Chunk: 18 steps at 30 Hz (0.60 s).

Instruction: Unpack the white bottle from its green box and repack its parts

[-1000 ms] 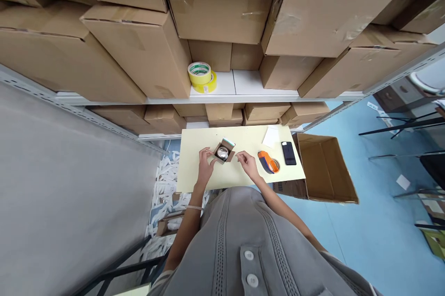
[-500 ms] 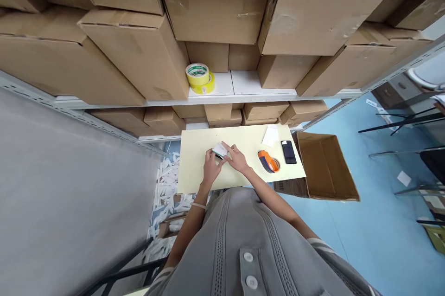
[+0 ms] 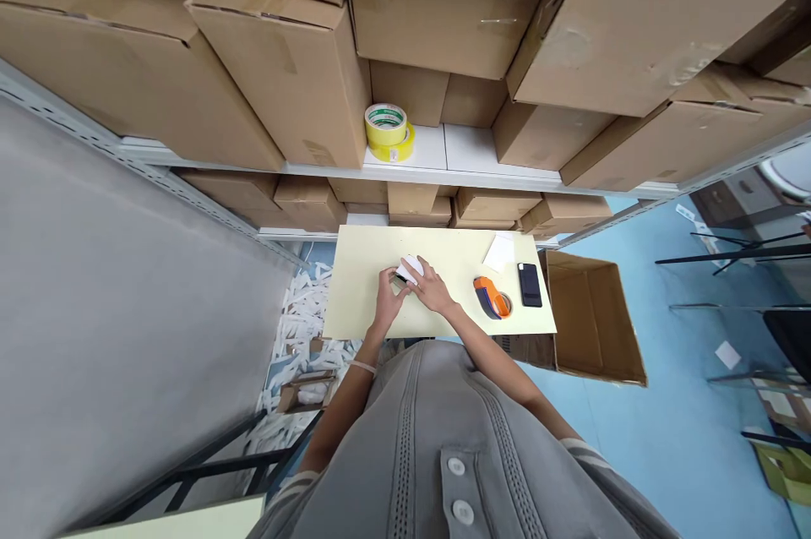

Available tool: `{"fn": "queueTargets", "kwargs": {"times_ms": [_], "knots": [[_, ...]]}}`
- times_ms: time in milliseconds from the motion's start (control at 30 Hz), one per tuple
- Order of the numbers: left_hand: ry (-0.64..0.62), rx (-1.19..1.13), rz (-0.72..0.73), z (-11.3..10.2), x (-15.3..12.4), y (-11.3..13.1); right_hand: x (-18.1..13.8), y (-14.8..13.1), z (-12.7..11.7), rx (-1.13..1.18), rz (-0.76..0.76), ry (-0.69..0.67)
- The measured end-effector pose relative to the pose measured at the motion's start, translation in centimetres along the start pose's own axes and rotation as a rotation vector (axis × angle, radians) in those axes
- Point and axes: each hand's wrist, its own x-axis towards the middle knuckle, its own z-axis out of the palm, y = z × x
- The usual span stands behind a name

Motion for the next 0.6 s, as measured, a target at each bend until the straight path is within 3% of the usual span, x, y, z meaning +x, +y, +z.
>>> {"fn": "queueTargets", "kwargs": {"times_ms": [267,600], "knots": [[-0.057,-0.108,-0.014,-1.1,0.1,0.3,0.0,-0.3,0.1,0.035,0.052,-0.017],[0.018,-0.058,-0.110,-1.3,1.7,-0.1,0.1,-0.2,0.0,0.065,0.081,-0.029]]}}
